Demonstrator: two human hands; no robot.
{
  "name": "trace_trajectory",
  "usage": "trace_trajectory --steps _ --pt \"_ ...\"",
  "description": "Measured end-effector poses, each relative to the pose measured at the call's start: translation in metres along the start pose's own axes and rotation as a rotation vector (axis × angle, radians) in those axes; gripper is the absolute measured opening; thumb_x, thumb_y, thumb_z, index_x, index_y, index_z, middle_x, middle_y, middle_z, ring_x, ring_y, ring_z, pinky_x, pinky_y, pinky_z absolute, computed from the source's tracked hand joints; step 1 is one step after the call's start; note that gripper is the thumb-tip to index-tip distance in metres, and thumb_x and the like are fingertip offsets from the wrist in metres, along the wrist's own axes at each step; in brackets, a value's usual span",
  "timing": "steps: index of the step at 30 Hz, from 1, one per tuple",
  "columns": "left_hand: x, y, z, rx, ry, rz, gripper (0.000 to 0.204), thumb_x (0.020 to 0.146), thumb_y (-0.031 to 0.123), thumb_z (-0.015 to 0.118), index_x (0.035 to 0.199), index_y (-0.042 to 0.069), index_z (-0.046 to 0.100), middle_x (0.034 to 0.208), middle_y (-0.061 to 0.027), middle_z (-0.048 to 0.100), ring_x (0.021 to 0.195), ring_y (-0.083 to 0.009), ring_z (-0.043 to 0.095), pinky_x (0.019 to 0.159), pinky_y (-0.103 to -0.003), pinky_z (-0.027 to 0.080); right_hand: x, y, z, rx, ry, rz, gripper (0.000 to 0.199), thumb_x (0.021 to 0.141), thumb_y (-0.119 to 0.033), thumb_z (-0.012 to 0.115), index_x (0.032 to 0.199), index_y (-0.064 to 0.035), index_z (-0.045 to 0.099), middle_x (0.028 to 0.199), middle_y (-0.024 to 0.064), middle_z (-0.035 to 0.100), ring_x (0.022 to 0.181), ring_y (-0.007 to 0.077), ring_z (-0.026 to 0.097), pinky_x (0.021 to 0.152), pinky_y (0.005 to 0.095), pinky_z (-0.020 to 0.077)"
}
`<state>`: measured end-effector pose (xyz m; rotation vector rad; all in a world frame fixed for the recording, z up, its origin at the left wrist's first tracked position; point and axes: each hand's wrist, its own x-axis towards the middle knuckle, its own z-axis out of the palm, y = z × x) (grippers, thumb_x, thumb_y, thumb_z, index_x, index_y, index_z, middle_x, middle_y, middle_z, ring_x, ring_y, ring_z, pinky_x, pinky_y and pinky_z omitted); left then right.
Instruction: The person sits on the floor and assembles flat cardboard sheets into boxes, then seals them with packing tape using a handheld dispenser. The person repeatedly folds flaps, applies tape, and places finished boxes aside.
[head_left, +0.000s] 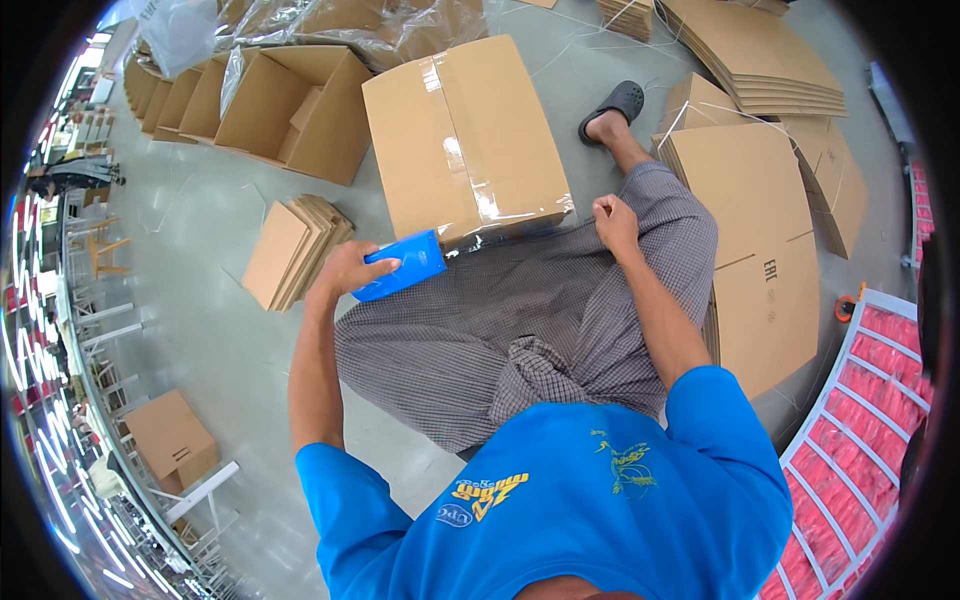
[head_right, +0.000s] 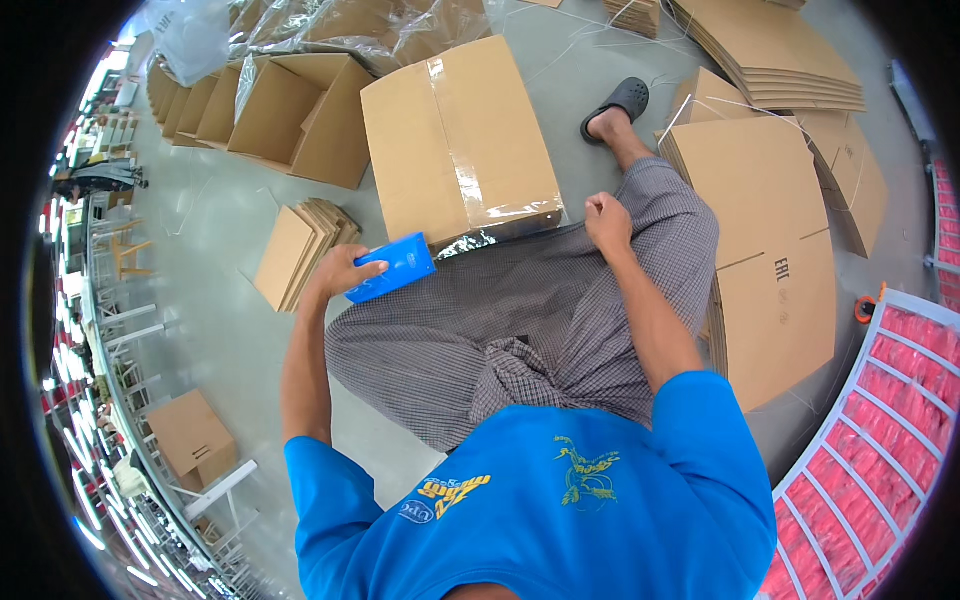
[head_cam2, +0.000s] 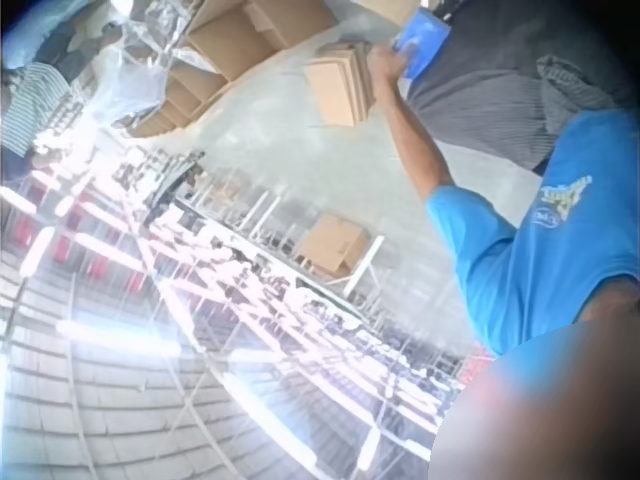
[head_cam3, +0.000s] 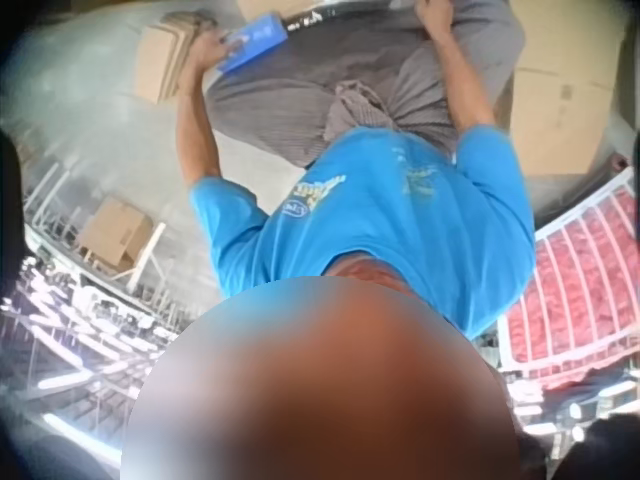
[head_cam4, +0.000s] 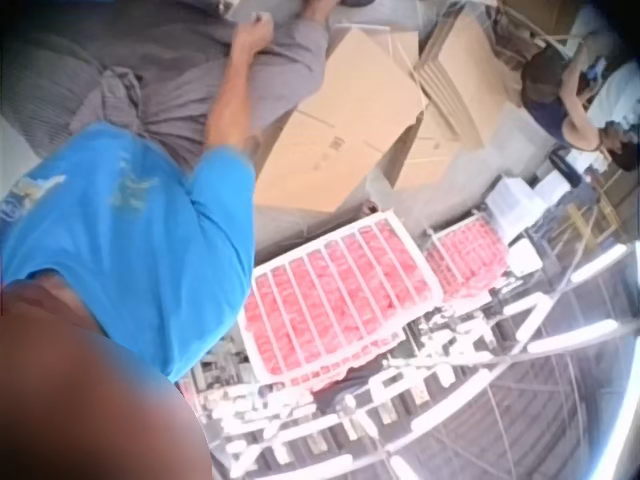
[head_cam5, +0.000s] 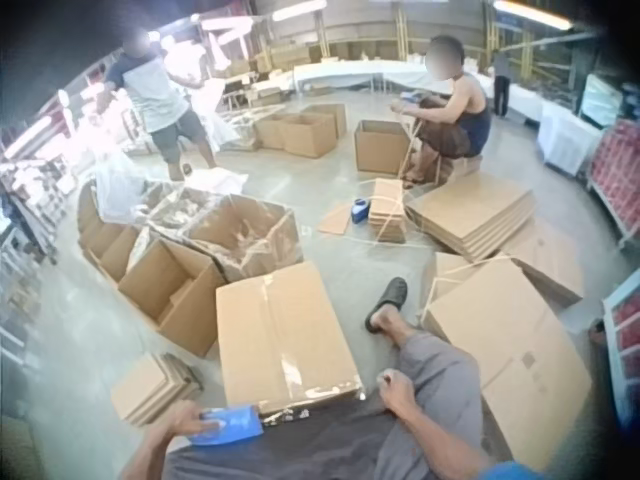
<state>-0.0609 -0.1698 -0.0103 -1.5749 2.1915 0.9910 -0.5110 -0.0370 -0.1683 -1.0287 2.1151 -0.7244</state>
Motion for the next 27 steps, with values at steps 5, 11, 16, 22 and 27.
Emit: trace_trajectory --steps 5,11,16,22,27 --pt "0.003 -0.004 0.002 -0.045 0.046 0.044 0.058 0.072 0.056 0.072 0.077 -0.002 0.066 0.065 -0.0133 0.059 0.062 -0.0232 0.059 0.058 -0.040 0.045 -0.031 -0.043 0.006 0.214 0.029 -0.192 0.038 0.092 -0.035 0.059 0.107 -0.0017 0.068 0.096 0.0182 0.070 0.091 0.0304 0.068 0.080 0.0355 0.0509" --pt "0.007 -0.010 -0.002 0.044 0.004 0.030 0.061 0.071 0.060 0.070 0.085 0.001 0.072 0.074 -0.0184 0.068 0.069 -0.0297 0.067 0.063 -0.042 0.051 -0.015 -0.055 0.027 -0.069 -0.054 -0.144 0.059 0.093 -0.054 0.052 0.112 0.0013 0.064 0.093 0.0195 0.068 0.088 0.0323 0.066 0.081 0.0373 0.0488" --pt "0.007 -0.009 -0.003 -0.037 0.021 0.023 0.055 0.073 0.055 0.072 0.078 0.000 0.070 0.065 -0.0138 0.063 0.064 -0.0241 0.063 0.057 -0.038 0.046 -0.005 -0.058 0.046 -0.105 -0.073 -0.046 0.060 0.098 -0.049 0.041 0.118 0.0046 0.058 0.105 0.0300 0.064 0.101 0.0461 0.061 0.088 0.0511 0.0452" --pt "0.014 -0.002 -0.007 0.004 0.018 0.046 0.057 0.073 0.057 0.071 0.083 0.001 0.072 0.069 -0.0154 0.065 0.066 -0.0275 0.065 0.060 -0.040 0.049 -0.002 -0.078 0.043 -0.206 -0.045 -0.022 0.060 0.099 -0.038 0.041 0.138 0.0070 0.038 0.114 0.0312 0.061 0.104 0.0464 0.060 0.094 0.0517 0.0429" --pt "0.018 0.011 -0.011 0.127 -0.011 0.038 0.062 0.073 0.064 0.065 0.086 0.004 0.074 0.074 -0.0174 0.068 0.072 -0.0324 0.067 0.068 -0.043 0.052 0.018 -0.125 0.061 -0.169 0.264 -0.123 0.062 0.097 -0.032 0.045 0.144 0.0058 0.030 0.130 0.0281 0.054 0.117 0.0423 0.054 0.100 0.0494 0.0407"
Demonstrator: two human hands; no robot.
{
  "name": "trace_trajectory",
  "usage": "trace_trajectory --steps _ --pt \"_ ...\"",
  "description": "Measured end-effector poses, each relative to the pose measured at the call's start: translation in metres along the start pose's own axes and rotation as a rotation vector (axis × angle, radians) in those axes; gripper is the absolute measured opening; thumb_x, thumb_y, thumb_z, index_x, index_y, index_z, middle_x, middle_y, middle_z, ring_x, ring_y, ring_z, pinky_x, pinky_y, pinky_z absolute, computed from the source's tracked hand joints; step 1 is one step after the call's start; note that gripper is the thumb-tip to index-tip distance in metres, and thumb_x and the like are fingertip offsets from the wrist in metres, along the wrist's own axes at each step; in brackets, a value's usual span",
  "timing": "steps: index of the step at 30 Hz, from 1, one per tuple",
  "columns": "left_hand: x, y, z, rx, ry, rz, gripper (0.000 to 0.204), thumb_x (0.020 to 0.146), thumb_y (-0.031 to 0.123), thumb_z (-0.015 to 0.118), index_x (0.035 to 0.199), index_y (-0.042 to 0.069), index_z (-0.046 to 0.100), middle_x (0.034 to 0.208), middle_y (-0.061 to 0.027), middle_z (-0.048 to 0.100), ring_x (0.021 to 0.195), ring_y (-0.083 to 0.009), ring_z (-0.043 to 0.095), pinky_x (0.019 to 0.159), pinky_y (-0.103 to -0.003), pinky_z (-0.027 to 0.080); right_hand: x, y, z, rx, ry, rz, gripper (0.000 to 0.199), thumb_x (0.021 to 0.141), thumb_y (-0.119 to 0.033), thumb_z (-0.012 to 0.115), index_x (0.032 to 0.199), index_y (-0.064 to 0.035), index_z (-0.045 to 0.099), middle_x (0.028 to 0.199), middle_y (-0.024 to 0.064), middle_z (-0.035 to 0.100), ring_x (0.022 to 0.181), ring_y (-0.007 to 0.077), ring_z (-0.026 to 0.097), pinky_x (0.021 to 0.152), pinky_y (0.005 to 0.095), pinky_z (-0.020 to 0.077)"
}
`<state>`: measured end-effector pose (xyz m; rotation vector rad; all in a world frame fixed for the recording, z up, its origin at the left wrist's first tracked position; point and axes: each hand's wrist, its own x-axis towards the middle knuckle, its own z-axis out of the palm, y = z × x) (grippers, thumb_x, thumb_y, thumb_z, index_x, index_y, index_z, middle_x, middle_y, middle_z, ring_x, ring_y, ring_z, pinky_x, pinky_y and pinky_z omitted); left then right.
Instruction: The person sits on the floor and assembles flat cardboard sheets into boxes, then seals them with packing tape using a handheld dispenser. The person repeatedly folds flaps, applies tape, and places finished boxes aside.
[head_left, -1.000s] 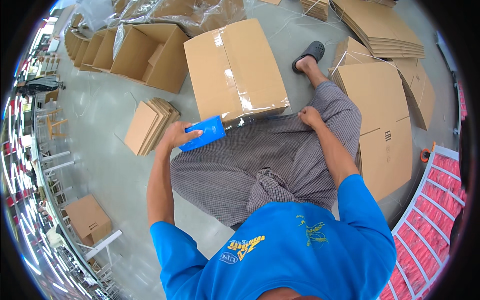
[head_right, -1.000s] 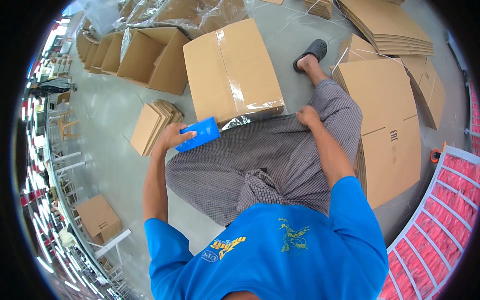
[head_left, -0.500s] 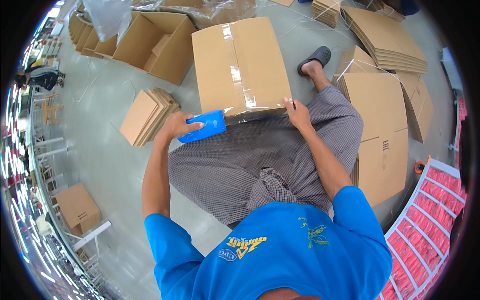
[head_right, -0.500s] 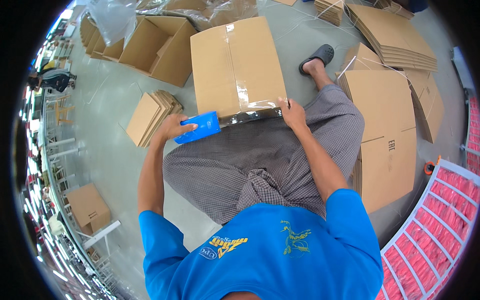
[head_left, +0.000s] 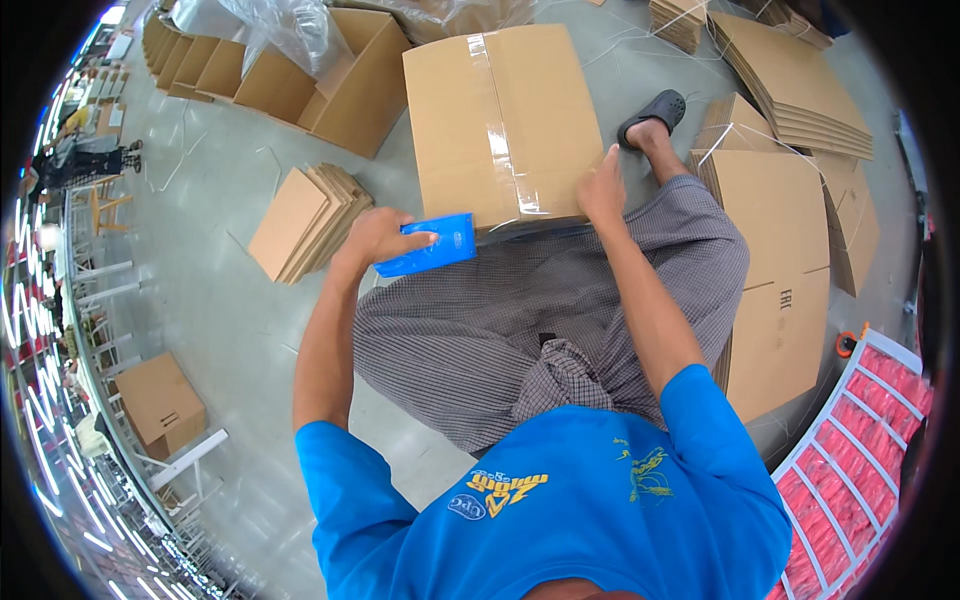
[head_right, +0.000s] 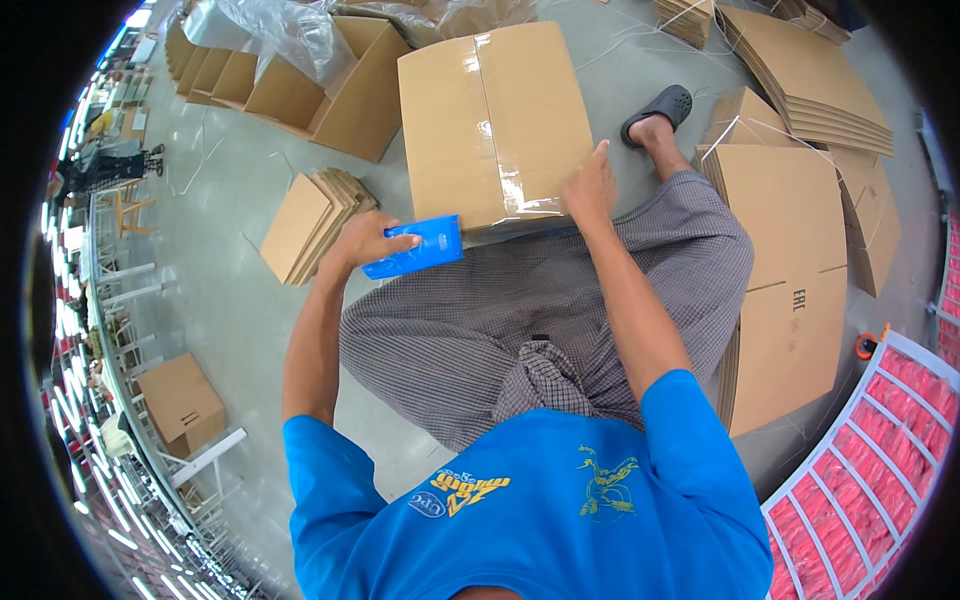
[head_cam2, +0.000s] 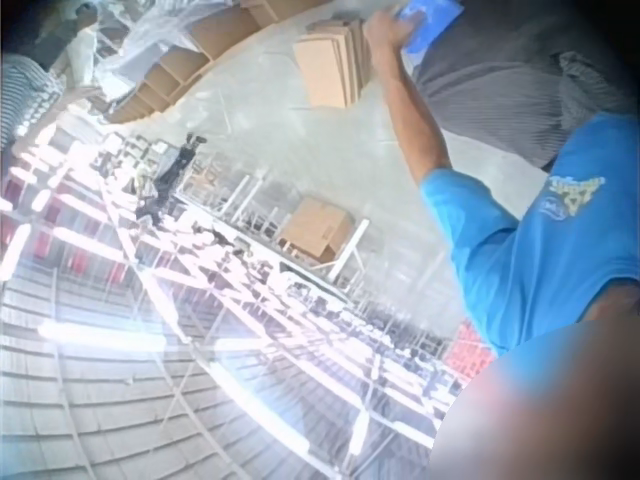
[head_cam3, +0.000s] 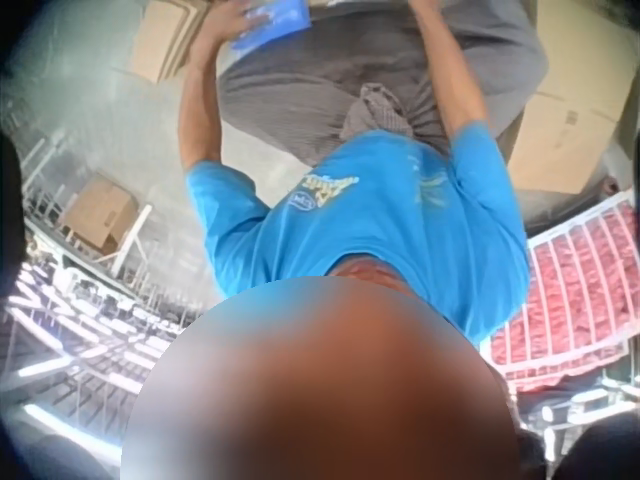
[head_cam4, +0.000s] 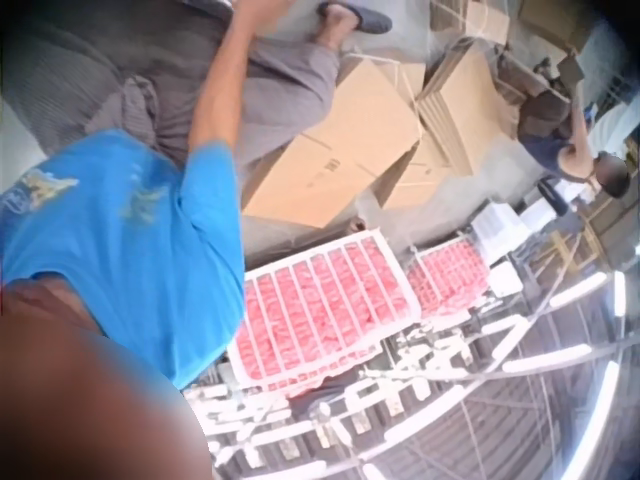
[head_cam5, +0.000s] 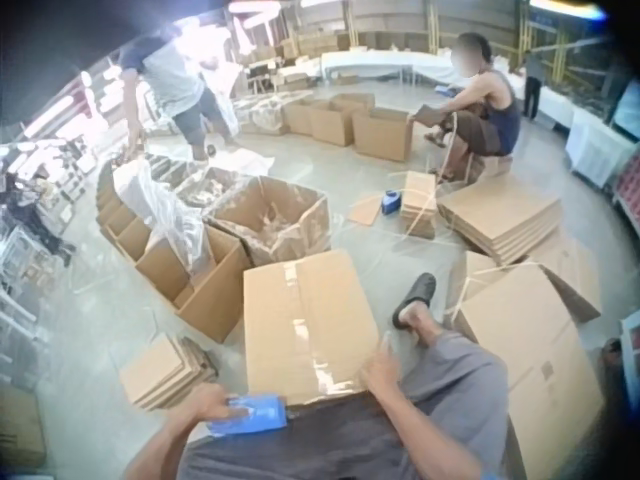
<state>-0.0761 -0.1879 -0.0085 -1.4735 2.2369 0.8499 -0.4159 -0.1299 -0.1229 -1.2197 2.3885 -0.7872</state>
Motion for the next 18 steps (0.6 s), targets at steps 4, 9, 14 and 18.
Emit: trace_trajectory --steps 4,9,14,18 --pt "-0.008 -0.001 -0.002 0.066 0.008 -0.002 0.066 0.073 0.069 0.063 0.085 0.005 0.075 0.073 -0.0171 0.068 0.073 -0.0325 0.068 0.070 -0.043 0.053 0.006 -0.018 0.011 -0.095 0.079 0.173 0.060 0.098 -0.034 0.043 0.143 0.0053 0.034 0.133 0.0252 0.052 0.121 0.0411 0.051 0.100 0.0494 0.0407" --pt "-0.034 -0.047 -0.010 -0.097 -0.095 -0.054 0.065 0.071 0.066 0.068 0.083 0.002 0.074 0.068 -0.0152 0.067 0.067 -0.0282 0.067 0.062 -0.040 0.052 0.004 -0.014 0.010 -0.152 0.080 0.109 0.059 0.099 -0.037 0.040 0.141 0.0039 0.038 0.127 0.0240 0.056 0.115 0.0417 0.054 0.095 0.0521 0.0431" --pt "-0.059 -0.118 -0.020 -0.034 -0.068 -0.193 0.063 0.069 0.063 0.070 0.084 0.002 0.074 0.071 -0.0146 0.068 0.066 -0.0269 0.067 0.063 -0.039 0.053 0.005 -0.015 0.011 -0.181 0.089 0.112 0.058 0.099 -0.038 0.039 0.140 0.0026 0.040 0.124 0.0231 0.058 0.112 0.0401 0.055 0.093 0.0515 0.0441" --pt "-0.059 -0.144 -0.017 0.033 -0.094 -0.244 0.066 0.071 0.067 0.066 0.083 0.003 0.074 0.075 -0.0157 0.070 0.071 -0.0287 0.068 0.067 -0.041 0.053 0.005 -0.014 0.013 -0.202 0.093 0.114 0.056 0.100 -0.038 0.039 0.139 0.0022 0.042 0.123 0.0227 0.058 0.111 0.0400 0.056 0.093 0.0509 0.0448"
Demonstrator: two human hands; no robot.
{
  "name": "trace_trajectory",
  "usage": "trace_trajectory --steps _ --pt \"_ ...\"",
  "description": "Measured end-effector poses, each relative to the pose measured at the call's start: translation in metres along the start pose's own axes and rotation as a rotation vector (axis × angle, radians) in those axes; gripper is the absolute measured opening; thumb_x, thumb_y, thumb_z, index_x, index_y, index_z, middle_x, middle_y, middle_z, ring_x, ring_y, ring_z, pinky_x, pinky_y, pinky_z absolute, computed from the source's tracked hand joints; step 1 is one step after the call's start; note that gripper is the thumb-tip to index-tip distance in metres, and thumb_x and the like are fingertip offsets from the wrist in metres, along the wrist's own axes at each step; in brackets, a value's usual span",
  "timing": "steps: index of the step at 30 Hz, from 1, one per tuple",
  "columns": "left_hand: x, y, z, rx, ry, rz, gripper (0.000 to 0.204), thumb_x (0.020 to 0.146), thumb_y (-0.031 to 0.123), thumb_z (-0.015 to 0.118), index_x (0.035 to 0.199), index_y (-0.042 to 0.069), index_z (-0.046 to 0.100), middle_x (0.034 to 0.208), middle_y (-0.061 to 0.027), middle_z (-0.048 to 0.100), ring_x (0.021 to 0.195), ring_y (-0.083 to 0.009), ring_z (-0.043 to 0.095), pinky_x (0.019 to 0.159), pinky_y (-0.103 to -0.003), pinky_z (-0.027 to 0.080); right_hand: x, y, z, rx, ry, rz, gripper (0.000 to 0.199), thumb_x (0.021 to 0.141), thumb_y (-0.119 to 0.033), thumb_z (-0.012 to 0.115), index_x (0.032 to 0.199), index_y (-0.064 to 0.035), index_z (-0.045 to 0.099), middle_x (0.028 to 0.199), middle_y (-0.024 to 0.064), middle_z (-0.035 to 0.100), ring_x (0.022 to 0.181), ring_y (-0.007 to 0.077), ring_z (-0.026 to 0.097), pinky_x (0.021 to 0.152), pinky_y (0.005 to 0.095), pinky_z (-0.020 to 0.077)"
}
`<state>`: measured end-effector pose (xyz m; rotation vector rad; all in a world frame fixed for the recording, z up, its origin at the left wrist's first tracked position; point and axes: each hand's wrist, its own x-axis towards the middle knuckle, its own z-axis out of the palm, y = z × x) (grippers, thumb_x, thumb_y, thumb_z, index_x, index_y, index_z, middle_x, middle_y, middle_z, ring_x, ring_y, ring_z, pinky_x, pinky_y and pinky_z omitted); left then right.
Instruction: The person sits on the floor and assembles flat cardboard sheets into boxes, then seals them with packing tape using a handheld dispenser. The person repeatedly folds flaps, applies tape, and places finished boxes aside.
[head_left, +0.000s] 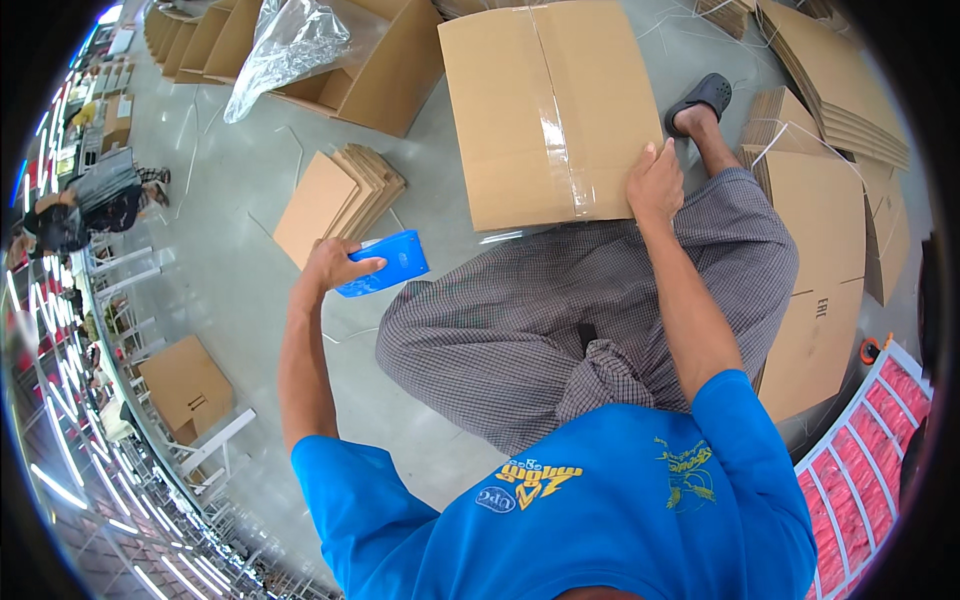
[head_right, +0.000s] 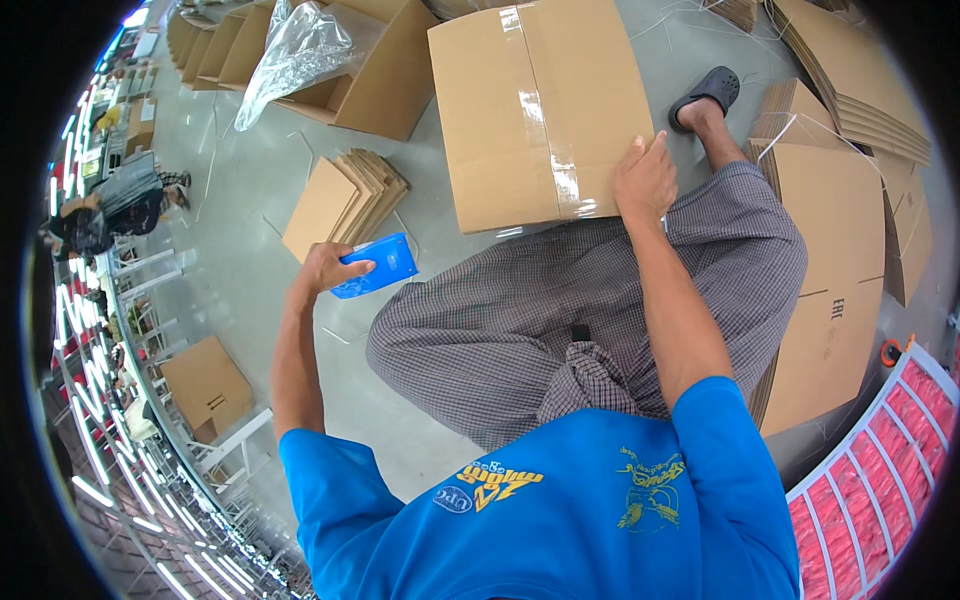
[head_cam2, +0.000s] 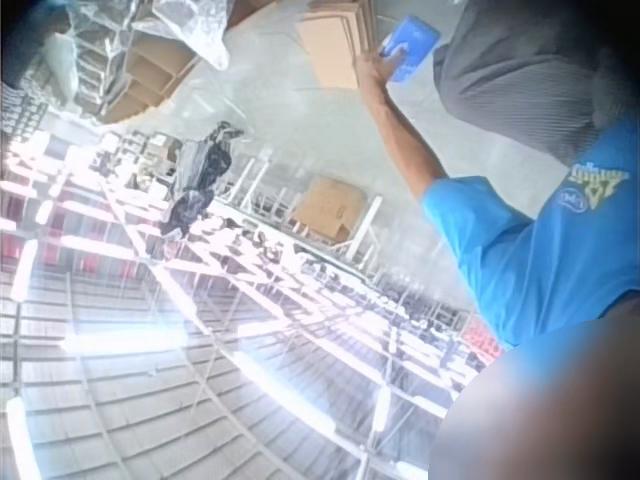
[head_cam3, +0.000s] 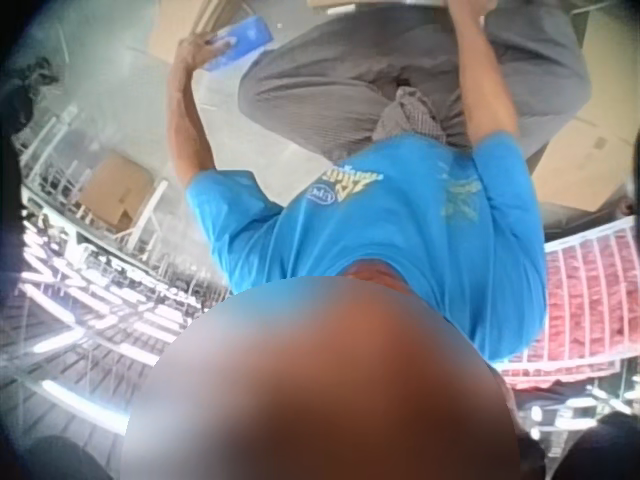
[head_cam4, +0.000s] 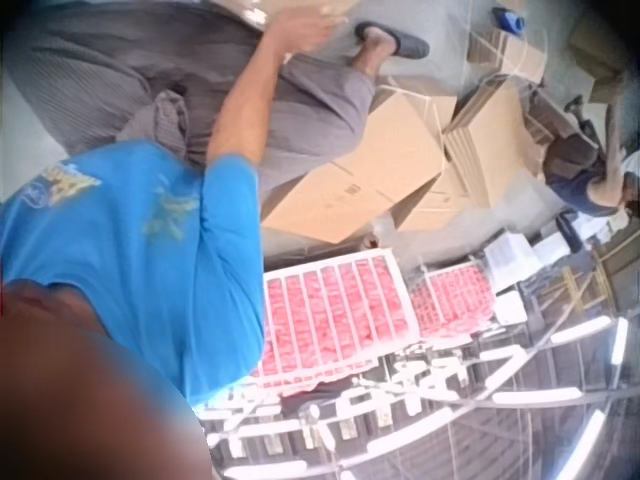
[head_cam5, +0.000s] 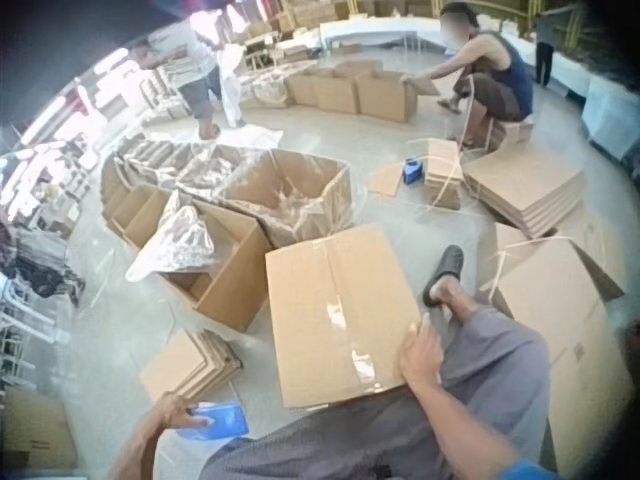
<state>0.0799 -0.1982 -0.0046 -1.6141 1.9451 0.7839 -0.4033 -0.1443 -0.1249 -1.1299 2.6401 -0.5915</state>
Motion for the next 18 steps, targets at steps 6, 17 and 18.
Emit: trace_trajectory --steps 6,17,18 --pt "0.063 0.069 0.033 0.187 -0.005 0.042 0.069 0.070 0.071 0.063 0.082 0.005 0.075 0.082 -0.0175 0.071 0.082 -0.0320 0.070 0.072 -0.043 0.053 0.002 0.005 0.003 -0.010 0.016 -0.035 0.055 0.100 -0.038 0.038 0.138 0.0024 0.042 0.120 0.0235 0.059 0.106 0.0403 0.058 0.090 0.0502 0.0463" --pt "0.088 0.116 0.108 0.413 0.318 -0.098 0.060 0.081 0.064 0.059 0.091 0.007 0.075 0.092 -0.0182 0.072 0.091 -0.0317 0.070 0.082 -0.041 0.051 0.010 0.012 0.006 0.063 -0.077 -0.008 0.059 0.099 -0.037 0.044 0.140 0.0047 0.037 0.125 0.0270 0.055 0.114 0.0416 0.055 0.095 0.0497 0.0437" --pt "0.082 0.116 0.112 0.305 0.314 -0.198 0.059 0.084 0.062 0.058 0.095 0.007 0.075 0.093 -0.0185 0.072 0.092 -0.0319 0.070 0.082 -0.041 0.050 0.014 0.015 0.005 0.141 -0.078 -0.022 0.060 0.098 -0.036 0.045 0.141 0.0053 0.036 0.127 0.0273 0.054 0.116 0.0416 0.053 0.096 0.0500 0.0430"
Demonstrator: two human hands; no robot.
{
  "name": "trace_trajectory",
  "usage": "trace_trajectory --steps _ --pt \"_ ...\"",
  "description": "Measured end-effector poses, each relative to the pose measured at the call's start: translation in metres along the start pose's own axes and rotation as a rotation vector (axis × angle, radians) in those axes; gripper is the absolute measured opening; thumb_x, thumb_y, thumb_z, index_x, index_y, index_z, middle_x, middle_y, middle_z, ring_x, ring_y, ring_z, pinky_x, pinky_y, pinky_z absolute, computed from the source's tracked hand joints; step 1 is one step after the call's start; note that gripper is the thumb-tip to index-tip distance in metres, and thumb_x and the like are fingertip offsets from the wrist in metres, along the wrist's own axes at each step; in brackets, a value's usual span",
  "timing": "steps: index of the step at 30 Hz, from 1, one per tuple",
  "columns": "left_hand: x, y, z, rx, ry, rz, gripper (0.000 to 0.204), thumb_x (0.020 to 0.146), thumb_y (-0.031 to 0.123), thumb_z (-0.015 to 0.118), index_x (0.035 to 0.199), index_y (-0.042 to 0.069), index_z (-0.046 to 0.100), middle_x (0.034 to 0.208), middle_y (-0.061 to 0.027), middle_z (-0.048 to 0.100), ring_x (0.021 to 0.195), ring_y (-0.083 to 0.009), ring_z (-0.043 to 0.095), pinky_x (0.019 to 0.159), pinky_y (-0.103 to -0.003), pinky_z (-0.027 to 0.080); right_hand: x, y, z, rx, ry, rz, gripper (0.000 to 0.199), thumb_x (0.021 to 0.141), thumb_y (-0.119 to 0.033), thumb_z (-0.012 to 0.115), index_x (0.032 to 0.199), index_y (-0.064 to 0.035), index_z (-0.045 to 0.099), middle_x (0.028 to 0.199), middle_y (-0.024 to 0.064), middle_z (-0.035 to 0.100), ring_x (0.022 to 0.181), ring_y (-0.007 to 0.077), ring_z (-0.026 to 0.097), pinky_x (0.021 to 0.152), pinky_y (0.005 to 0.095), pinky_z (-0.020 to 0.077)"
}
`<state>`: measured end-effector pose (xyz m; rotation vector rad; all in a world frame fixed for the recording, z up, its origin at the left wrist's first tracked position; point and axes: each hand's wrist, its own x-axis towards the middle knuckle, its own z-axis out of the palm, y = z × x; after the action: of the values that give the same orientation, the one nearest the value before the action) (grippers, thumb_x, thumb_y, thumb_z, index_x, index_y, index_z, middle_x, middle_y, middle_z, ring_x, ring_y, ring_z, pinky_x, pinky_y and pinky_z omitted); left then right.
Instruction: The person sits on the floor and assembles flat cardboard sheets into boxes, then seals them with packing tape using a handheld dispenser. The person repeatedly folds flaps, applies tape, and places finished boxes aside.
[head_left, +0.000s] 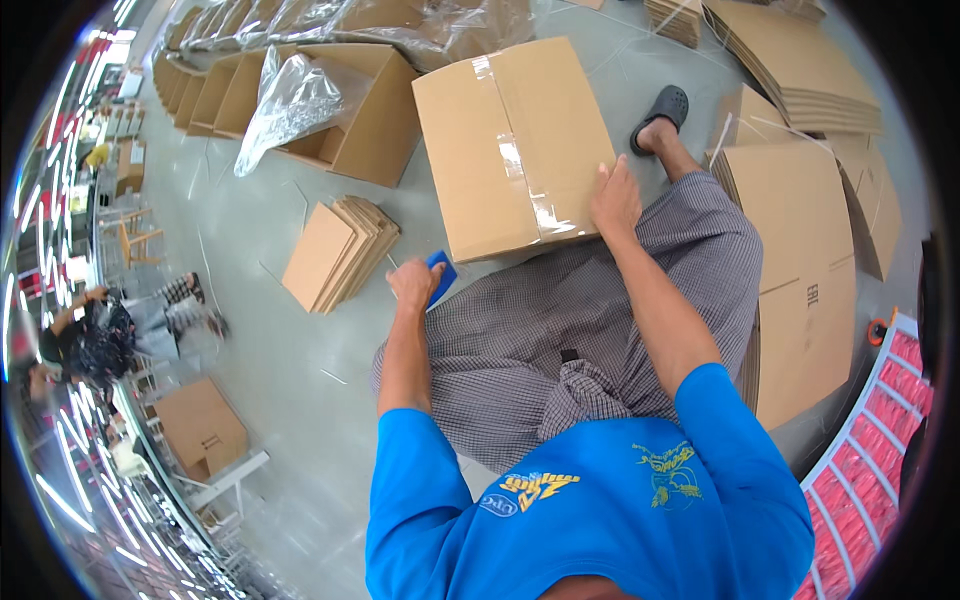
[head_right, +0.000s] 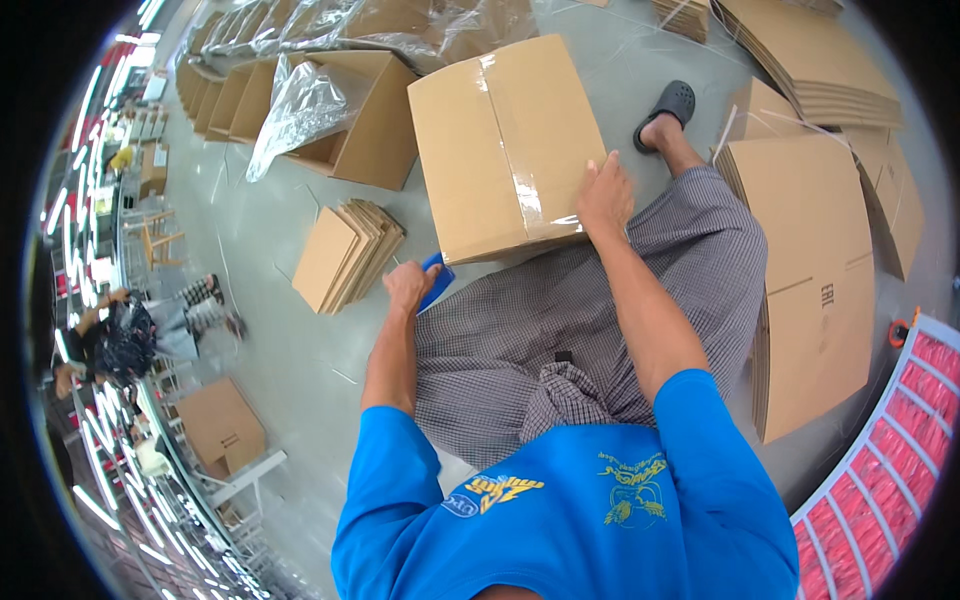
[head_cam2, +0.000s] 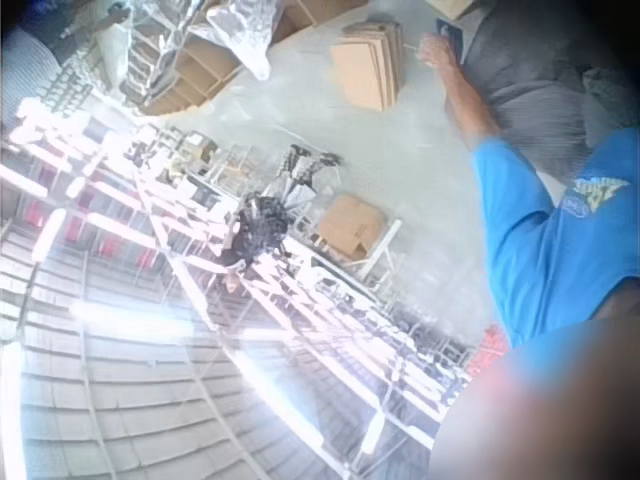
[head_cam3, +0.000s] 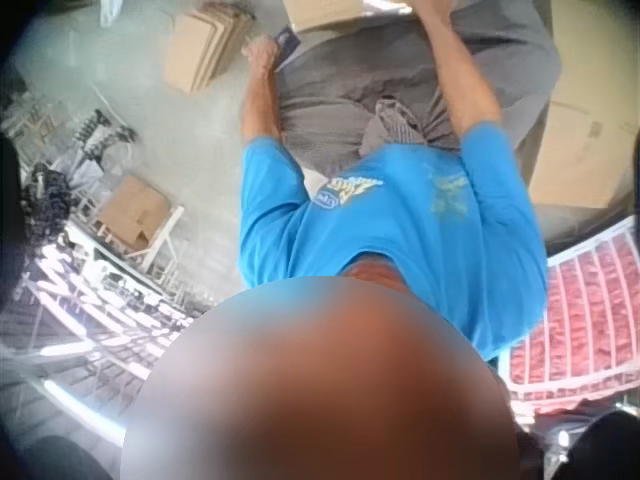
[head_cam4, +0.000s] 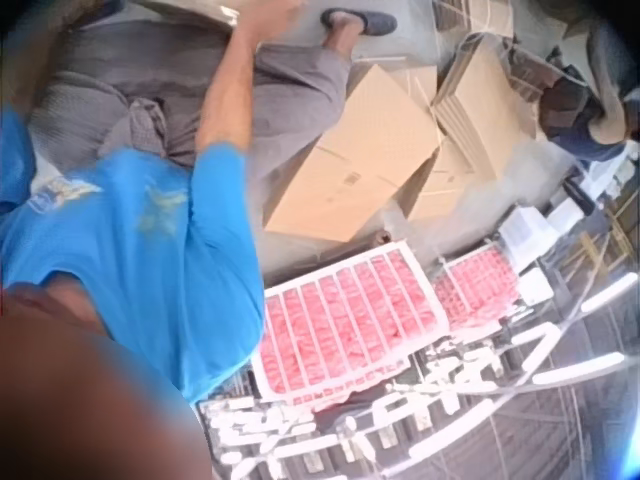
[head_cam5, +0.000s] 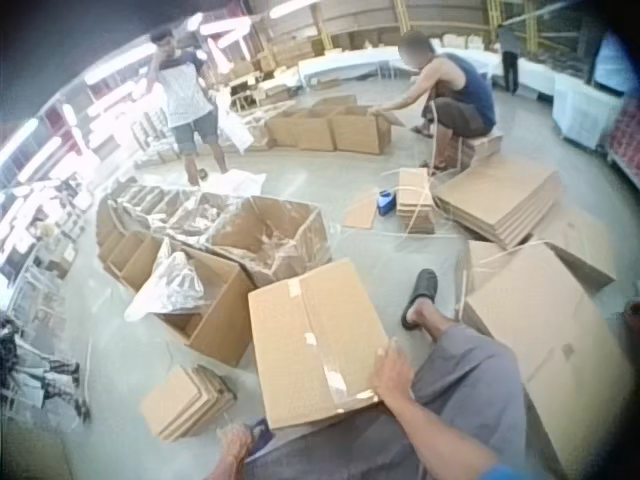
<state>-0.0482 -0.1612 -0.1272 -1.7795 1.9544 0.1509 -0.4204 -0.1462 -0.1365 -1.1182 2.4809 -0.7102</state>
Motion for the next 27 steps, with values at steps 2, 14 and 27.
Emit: trace_trajectory --steps 2,14,27 --pt "-0.004 -0.008 -0.007 -0.070 0.070 -0.233 0.061 0.084 0.060 0.058 0.106 0.005 0.071 0.096 -0.0194 0.071 0.092 -0.0340 0.069 0.080 -0.045 0.051 -0.005 0.008 -0.007 0.120 -0.025 -0.053 0.062 0.097 -0.035 0.048 0.141 0.0066 0.035 0.129 0.0279 0.052 0.119 0.0415 0.051 0.098 0.0504 0.0416" --pt "0.020 0.101 -0.106 -0.518 0.767 0.441 0.030 0.080 0.026 0.072 0.098 0.004 0.061 0.086 -0.0185 0.066 0.083 -0.0369 0.063 0.076 -0.050 0.047 -0.060 0.001 -0.034 0.415 -0.242 -0.944 0.031 0.074 -0.007 0.072 0.104 -0.0025 0.066 0.116 0.0103 0.063 0.106 0.0312 0.057 0.095 0.0421 0.0445" --pt "-0.038 0.131 -0.060 -0.471 0.588 0.684 0.038 0.070 0.016 0.076 0.103 0.011 0.058 0.101 -0.0089 0.056 0.097 -0.0290 0.054 0.084 -0.042 0.043 -0.040 -0.005 -0.020 0.166 -0.355 -1.209 0.038 0.070 -0.005 0.074 0.107 -0.0067 0.065 0.113 0.0068 0.061 0.108 0.0296 0.056 0.094 0.0428 0.0434"
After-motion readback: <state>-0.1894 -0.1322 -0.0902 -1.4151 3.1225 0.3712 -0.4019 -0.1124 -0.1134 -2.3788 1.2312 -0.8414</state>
